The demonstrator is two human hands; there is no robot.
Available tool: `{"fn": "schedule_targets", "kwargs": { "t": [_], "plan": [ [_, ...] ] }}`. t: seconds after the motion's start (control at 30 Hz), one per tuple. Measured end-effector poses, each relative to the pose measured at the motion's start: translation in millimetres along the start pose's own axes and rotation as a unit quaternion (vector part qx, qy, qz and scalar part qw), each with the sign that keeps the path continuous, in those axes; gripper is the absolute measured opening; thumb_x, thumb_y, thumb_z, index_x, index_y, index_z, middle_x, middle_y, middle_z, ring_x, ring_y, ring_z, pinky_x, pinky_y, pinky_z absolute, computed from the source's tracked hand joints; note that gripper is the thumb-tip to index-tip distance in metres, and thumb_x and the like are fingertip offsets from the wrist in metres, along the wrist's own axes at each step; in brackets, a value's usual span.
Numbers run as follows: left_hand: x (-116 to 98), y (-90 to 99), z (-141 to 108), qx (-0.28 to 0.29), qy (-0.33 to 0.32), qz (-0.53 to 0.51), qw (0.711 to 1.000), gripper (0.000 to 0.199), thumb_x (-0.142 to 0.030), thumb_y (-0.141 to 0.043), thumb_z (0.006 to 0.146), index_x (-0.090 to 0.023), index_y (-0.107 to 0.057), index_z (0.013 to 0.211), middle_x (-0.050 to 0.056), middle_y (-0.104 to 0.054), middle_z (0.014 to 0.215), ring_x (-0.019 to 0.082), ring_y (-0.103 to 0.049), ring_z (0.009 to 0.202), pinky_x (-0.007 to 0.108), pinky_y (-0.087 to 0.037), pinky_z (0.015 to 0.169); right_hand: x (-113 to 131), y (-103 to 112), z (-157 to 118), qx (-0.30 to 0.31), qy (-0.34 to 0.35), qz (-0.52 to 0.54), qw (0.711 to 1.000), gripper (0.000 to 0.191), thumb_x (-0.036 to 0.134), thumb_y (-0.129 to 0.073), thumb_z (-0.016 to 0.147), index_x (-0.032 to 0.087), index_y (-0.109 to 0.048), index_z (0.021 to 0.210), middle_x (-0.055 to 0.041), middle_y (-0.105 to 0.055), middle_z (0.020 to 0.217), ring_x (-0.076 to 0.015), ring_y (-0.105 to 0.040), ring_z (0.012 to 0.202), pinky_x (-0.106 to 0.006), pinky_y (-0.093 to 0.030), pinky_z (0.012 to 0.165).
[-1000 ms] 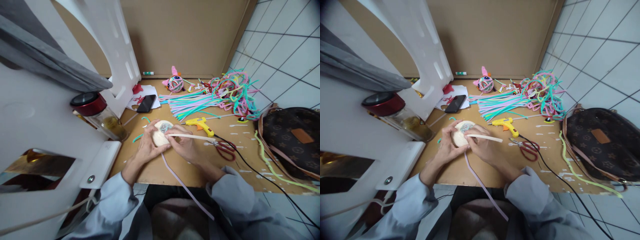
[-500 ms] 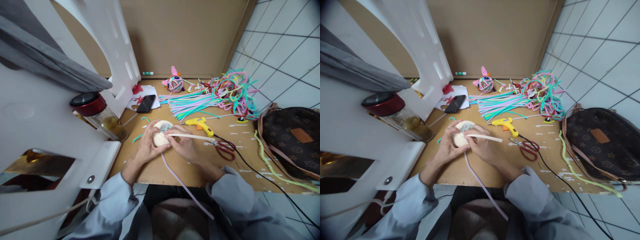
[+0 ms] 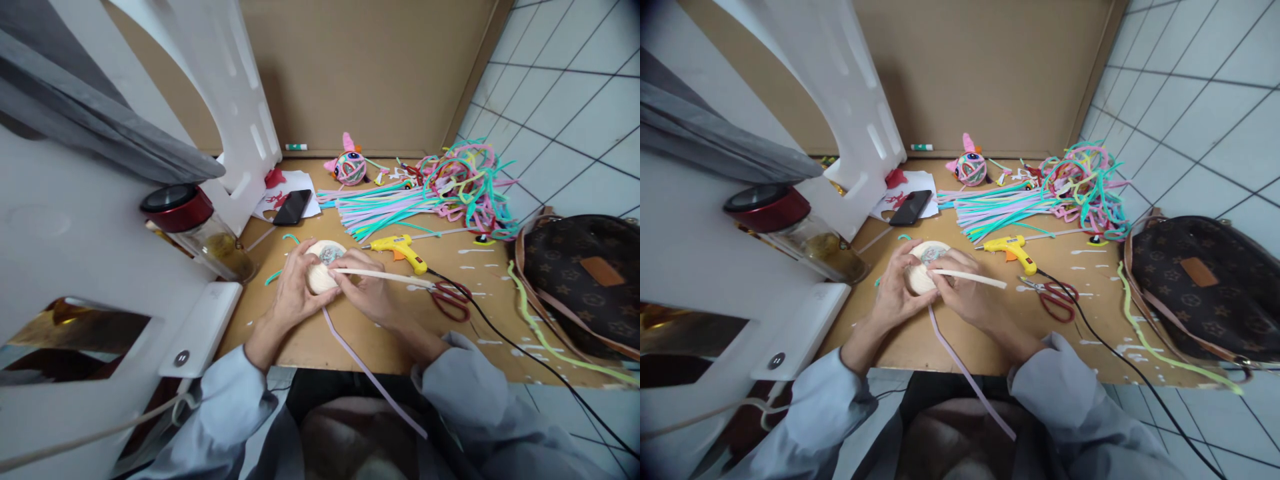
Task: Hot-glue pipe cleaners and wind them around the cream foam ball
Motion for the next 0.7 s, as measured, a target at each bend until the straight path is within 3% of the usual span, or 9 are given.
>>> {"fn": "schedule_targets", "kwargs": {
  "t": [0.27, 0.37, 0.43, 0.5, 0.57, 0.63, 0.7],
  "plan": [
    [12, 0.9, 1, 0.002, 0.038, -0.034, 0.999, 0.053, -0.040, -0.078, 0.079, -0.024, -0.043, 0.115, 0.018, -0.056, 0.141, 0.031, -0.059, 0.132, 0.049, -0.050, 0.105, 3, 3, 2, 0.020, 0.038, -0.001, 0.999, 0.010, 0.023, -0.066, 0.092, 0.021, -0.074, 0.099, -0.0040, -0.069, 0.090, -0.0166, -0.065, 0.084, -0.029, -0.053, 0.076],
    [25, 1.9, 1, 0.001, 0.082, -0.068, 0.994, 0.056, -0.040, -0.081, 0.076, -0.025, -0.043, 0.113, 0.016, -0.056, 0.140, 0.032, -0.057, 0.133, 0.051, -0.048, 0.107, -12, 27, 12, -0.016, 0.013, -0.052, 0.998, 0.013, 0.022, -0.064, 0.091, 0.021, -0.073, 0.100, -0.0041, -0.069, 0.091, -0.0173, -0.065, 0.086, -0.030, -0.053, 0.080],
    [32, 3.5, 0, -0.009, 0.105, -0.080, 0.991, 0.055, -0.040, -0.081, 0.074, -0.025, -0.043, 0.113, 0.017, -0.053, 0.144, 0.034, -0.054, 0.136, 0.055, -0.044, 0.111, -34, 60, 17, -0.079, -0.044, -0.106, 0.990, 0.014, 0.023, -0.062, 0.089, 0.021, -0.073, 0.097, -0.0040, -0.070, 0.090, -0.0175, -0.065, 0.082, -0.031, -0.054, 0.079],
    [38, 4.5, 0, -0.018, 0.118, -0.087, 0.989, 0.056, -0.038, -0.081, 0.072, -0.025, -0.044, 0.111, 0.017, -0.051, 0.145, 0.035, -0.048, 0.142, 0.057, -0.041, 0.114, -61, 96, 15, -0.138, -0.122, -0.159, 0.970, 0.017, 0.027, -0.058, 0.089, 0.019, -0.072, 0.096, -0.0050, -0.070, 0.090, -0.0177, -0.064, 0.078, -0.031, -0.054, 0.076],
    [42, 3.1, 0, -0.015, 0.134, -0.100, 0.986, 0.057, -0.036, -0.082, 0.070, -0.026, -0.044, 0.111, 0.016, -0.051, 0.145, 0.035, -0.048, 0.141, 0.056, -0.041, 0.114, -82, 122, 10, -0.146, -0.194, -0.232, 0.942, 0.023, 0.032, -0.056, 0.090, 0.016, -0.071, 0.096, -0.0086, -0.072, 0.094, -0.0194, -0.065, 0.080, -0.033, -0.053, 0.077],
    [46, 1.7, -1, -0.008, 0.151, -0.118, 0.982, 0.057, -0.036, -0.080, 0.070, -0.026, -0.043, 0.111, 0.015, -0.052, 0.143, 0.032, -0.053, 0.137, 0.053, -0.044, 0.112, -98, 132, 3, -0.093, -0.261, -0.327, 0.903, 0.031, 0.040, -0.055, 0.093, 0.013, -0.071, 0.096, -0.0135, -0.073, 0.097, -0.0237, -0.067, 0.088, -0.035, -0.052, 0.081],
    [49, 1.0, -1, 0.003, 0.166, -0.131, 0.977, 0.056, -0.037, -0.078, 0.071, -0.026, -0.042, 0.112, 0.014, -0.054, 0.141, 0.031, -0.057, 0.132, 0.051, -0.047, 0.110, -110, 129, -6, -0.005, -0.323, -0.406, 0.855, 0.043, 0.050, -0.052, 0.096, 0.012, -0.072, 0.099, -0.0173, -0.073, 0.100, -0.0281, -0.068, 0.096, -0.037, -0.050, 0.083]
  ]
}}
Point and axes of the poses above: each hand's wrist, its own z-axis towards the middle knuckle, its own y-axis out of the back of the hand, x = y × z, the point moved 10 cm from there along z, towards the middle knuckle
